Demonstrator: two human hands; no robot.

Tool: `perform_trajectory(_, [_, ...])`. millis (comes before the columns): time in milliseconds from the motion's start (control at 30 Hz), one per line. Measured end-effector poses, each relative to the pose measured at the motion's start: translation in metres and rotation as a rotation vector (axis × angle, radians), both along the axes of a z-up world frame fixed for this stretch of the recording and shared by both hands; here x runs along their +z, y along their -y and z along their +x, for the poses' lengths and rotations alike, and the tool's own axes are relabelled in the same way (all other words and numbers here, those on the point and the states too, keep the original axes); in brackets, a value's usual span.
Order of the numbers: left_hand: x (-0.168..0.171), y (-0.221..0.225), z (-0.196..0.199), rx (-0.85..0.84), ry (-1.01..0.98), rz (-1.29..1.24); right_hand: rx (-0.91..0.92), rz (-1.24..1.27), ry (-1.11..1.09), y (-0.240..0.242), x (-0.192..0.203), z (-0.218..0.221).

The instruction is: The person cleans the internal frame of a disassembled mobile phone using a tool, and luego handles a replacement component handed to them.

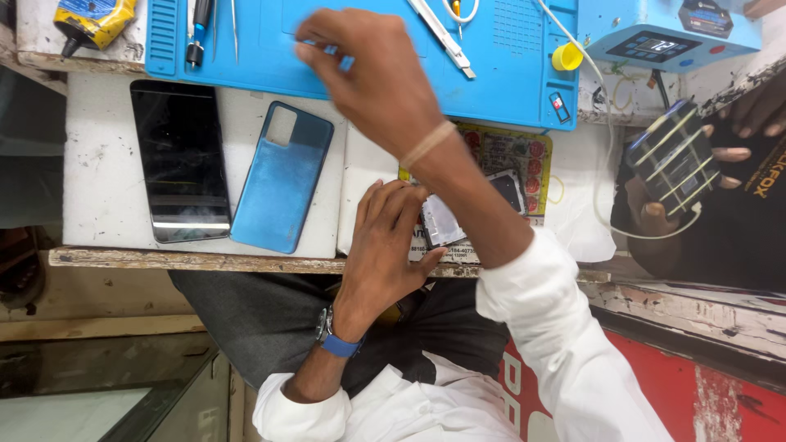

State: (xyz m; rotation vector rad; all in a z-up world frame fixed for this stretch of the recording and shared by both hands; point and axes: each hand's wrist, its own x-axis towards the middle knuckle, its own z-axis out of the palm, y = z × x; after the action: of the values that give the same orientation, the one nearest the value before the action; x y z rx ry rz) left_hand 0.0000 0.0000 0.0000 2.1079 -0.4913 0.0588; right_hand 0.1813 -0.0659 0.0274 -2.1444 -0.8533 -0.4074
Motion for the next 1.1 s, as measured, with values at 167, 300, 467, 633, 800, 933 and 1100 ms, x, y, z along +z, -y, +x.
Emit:
perform_trajectory(167, [0.002, -0.003, 0.0, -0.001, 0.038, -0.014, -0.295, -0.247, -0.053, -0.064, -0.029, 0.051])
perform_trajectory(300, [0.004, -0.003, 0.002, 0.002, 0.038, -0.027, -0.275, -0.599, 0.428, -0.077, -0.056, 0.098])
perform_trajectory(467, [0.004, 0.002, 0.0, 0.0, 0.067, -0.06, -0.406, -0.24, -0.062, -0.07, -0.055, 0.099])
perform_trajectory(633, [0.007, 0.011, -0.004, 0.079, 0.111, -0.113, 0.034, 0.323, -0.041, 0.0, 0.014, 0.001])
perform_trajectory(800, [0.008, 0.009, -0.018, 0.401, -0.143, -0.66, -0.135, 0.139, -0.272, 0.072, 0.068, -0.121])
perform_trajectory(933, [0.019, -0.002, -0.034, 0.196, -0.289, -0.693, -0.245, 0.141, -0.264, 0.094, 0.058, -0.175])
perform_trajectory(1100, [0.023, 0.012, -0.048, 0.173, -0.461, -0.369, -0.398, 0.147, -0.267, 0.101, 0.038, -0.212])
